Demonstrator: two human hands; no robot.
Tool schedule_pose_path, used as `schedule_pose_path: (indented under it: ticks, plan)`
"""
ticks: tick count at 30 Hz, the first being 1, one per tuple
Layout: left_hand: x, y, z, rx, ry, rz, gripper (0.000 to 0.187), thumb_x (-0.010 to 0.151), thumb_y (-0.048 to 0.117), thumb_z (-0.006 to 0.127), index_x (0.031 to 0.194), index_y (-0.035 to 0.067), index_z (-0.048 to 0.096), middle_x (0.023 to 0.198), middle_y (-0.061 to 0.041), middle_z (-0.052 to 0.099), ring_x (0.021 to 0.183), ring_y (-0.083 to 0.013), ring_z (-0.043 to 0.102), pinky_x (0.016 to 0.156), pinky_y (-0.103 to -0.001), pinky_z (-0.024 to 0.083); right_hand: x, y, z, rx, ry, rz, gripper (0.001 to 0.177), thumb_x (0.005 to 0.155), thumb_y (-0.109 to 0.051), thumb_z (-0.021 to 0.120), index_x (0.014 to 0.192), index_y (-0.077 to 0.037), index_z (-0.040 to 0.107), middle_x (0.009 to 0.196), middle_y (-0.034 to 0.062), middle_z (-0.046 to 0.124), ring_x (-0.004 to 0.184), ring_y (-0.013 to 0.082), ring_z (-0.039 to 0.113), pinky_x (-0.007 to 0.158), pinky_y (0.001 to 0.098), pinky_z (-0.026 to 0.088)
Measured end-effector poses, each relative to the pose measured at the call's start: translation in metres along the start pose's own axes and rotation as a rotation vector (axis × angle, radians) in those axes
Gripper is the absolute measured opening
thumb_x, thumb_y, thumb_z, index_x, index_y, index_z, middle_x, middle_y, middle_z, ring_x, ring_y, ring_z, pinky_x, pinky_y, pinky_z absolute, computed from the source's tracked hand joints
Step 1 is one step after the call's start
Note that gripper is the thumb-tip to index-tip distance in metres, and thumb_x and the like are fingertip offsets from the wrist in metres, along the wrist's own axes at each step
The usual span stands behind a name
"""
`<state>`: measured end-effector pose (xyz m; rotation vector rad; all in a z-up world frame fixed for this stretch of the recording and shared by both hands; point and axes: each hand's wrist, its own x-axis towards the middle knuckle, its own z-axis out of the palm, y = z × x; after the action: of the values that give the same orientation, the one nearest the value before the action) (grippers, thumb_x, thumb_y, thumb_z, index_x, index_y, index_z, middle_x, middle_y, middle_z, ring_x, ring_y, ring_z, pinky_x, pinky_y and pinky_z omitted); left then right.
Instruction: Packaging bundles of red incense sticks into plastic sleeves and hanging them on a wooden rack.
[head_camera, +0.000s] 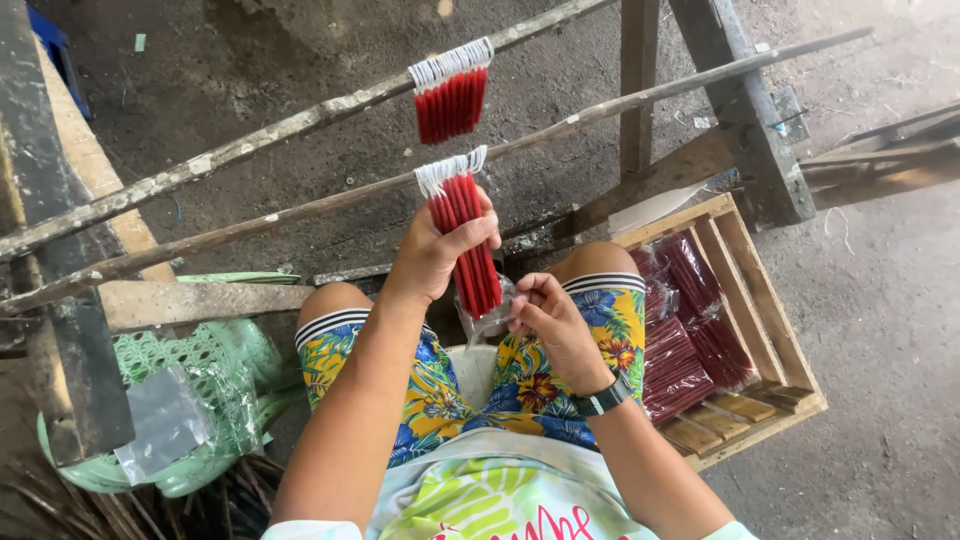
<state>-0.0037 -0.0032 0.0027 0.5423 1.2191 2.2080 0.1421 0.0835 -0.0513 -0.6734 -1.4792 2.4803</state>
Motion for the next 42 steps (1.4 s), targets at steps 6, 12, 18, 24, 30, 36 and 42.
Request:
schedule_pose_path:
  ticks: [6,12,18,24,30,36,42]
  plan:
    - [-0.001,0.004,0.004,0.098,0.059,0.033,0.018,0.071,0.010,0.067,0.083,0.000,0.057,0.058,-0.012,0.058,0.058,-0.0167,0.059,0.064,-0.028,0.047,-0.001,-0.007,0.013,-0.090,-0.070,0.021,0.029,0.076,0.003,0.055,0.101,-0.002,0.043,0.077,0.0075,0.054,0.063,0.0161,0.061,0.052,0.0213,0.050]
    - [-0.006,0.006,0.006,0.168,0.092,0.062,0.017,0.073,0.012,0.066,0.083,0.000,0.058,0.058,-0.010,0.059,0.059,-0.0132,0.058,0.063,-0.026,0.047,0.001,-0.008,0.009,-0.113,-0.093,0.048,0.026,0.078,0.000,0.055,0.102,-0.002,0.044,0.078,0.0088,0.054,0.065,0.0180,0.061,0.056,0.0243,0.050]
    - [-0.013,0.015,0.006,0.184,-0.005,0.038,0.009,0.072,0.007,0.064,0.076,0.000,0.059,0.054,-0.010,0.057,0.055,-0.0132,0.057,0.061,-0.025,0.047,0.008,-0.016,0.009,-0.093,-0.095,-0.024,0.024,0.080,0.000,0.053,0.103,-0.002,0.043,0.078,0.0057,0.052,0.066,0.0135,0.058,0.057,0.0203,0.048]
    - [-0.022,0.006,0.004,0.059,-0.001,-0.031,0.012,0.070,0.007,0.065,0.077,-0.001,0.059,0.055,-0.012,0.057,0.056,-0.0153,0.057,0.060,-0.028,0.047,0.012,-0.019,0.010,-0.259,-0.171,-0.105,0.028,0.078,-0.006,0.059,0.104,0.000,0.048,0.076,0.0066,0.053,0.065,0.0117,0.057,0.058,0.0203,0.047]
    - [-0.026,0.004,0.012,0.007,0.079,-0.075,0.019,0.070,0.011,0.067,0.082,0.000,0.057,0.057,-0.013,0.058,0.058,-0.0170,0.057,0.060,-0.029,0.047,0.011,-0.031,0.029,-0.344,-0.278,-0.187,0.040,0.081,-0.022,0.058,0.113,-0.001,0.046,0.083,0.0084,0.050,0.072,0.0130,0.053,0.060,0.0272,0.047]
    - [-0.037,-0.002,0.002,0.217,0.131,-0.028,0.036,0.072,0.026,0.069,0.094,0.003,0.054,0.073,-0.012,0.060,0.071,-0.0137,0.054,0.070,-0.033,0.045,0.034,0.053,-0.011,-0.087,-0.304,-0.070,0.052,0.077,-0.025,0.060,0.119,0.001,0.045,0.098,0.0127,0.055,0.082,0.0153,0.053,0.071,0.0322,0.047]
    - [-0.076,0.005,-0.015,0.858,0.152,0.357,0.046,0.072,0.050,0.063,0.089,0.010,0.048,0.081,-0.007,0.053,0.078,-0.0219,0.054,0.073,-0.033,0.040,0.041,0.032,-0.001,0.114,-0.350,-0.010,0.034,0.076,-0.020,0.060,0.101,0.001,0.053,0.079,0.0106,0.056,0.063,0.0174,0.055,0.055,0.0302,0.047]
